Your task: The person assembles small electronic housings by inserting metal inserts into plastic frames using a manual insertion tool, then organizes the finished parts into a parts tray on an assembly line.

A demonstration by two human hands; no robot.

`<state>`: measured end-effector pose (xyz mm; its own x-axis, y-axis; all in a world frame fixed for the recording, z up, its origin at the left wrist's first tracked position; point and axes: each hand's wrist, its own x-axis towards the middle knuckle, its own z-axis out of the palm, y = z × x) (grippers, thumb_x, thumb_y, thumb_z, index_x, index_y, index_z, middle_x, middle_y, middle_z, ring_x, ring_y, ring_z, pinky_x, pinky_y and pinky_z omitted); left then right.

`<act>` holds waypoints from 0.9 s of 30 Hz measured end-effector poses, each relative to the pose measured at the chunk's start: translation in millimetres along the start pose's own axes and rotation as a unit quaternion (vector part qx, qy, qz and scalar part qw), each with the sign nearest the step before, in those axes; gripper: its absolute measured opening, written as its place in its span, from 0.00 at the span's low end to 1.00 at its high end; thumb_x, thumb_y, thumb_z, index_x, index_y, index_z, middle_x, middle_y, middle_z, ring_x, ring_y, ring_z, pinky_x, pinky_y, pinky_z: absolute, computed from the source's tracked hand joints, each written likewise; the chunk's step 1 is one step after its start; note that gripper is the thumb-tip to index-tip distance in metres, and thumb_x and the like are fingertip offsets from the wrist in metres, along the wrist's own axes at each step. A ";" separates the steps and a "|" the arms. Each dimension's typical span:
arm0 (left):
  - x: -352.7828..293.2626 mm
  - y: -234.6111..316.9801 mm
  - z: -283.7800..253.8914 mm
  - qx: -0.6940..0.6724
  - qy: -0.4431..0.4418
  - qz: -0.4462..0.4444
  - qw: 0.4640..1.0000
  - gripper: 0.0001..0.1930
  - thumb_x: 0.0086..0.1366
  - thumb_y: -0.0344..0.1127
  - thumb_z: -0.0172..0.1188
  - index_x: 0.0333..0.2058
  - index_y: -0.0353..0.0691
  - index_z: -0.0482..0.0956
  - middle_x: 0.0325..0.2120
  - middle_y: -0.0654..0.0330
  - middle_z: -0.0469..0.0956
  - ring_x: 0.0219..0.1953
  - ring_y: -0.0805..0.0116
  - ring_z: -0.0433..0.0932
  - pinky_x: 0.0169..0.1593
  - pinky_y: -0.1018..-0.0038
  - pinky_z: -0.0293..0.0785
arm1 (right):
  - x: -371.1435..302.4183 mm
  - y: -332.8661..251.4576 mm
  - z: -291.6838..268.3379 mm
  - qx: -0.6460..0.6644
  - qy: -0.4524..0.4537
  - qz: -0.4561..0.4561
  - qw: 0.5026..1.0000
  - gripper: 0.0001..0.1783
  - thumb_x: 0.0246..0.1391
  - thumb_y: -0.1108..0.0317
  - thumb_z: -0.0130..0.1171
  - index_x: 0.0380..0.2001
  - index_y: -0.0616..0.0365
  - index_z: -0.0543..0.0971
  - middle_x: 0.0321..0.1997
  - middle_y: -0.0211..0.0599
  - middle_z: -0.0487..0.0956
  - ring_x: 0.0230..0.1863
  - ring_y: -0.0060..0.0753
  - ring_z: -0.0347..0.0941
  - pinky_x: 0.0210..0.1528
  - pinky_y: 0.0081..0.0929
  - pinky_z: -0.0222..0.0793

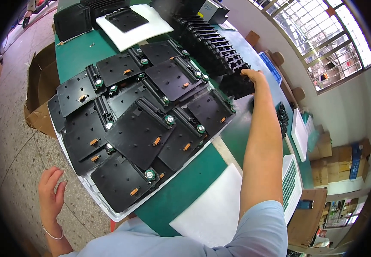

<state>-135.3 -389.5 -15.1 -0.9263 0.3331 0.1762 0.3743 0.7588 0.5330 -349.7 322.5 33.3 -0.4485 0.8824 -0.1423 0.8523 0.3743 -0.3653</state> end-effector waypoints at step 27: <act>240.0 217.9 19.8 -0.009 -0.066 0.433 0.899 0.22 0.56 0.30 0.63 0.50 0.36 0.71 0.50 0.47 0.71 0.52 0.48 0.71 0.53 0.62 0.70 | 13.8 41.1 29.2 0.328 0.051 -0.070 0.941 0.47 0.30 0.66 0.72 0.55 0.63 0.60 0.44 0.50 0.75 0.34 0.42 0.78 0.30 0.45 0.78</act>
<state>-275.2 -133.1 127.0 -0.2753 0.8587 0.4322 0.9505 0.1756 0.2565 -328.8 341.6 -10.5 -0.4881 0.8724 0.0259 0.4219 0.2618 -0.8680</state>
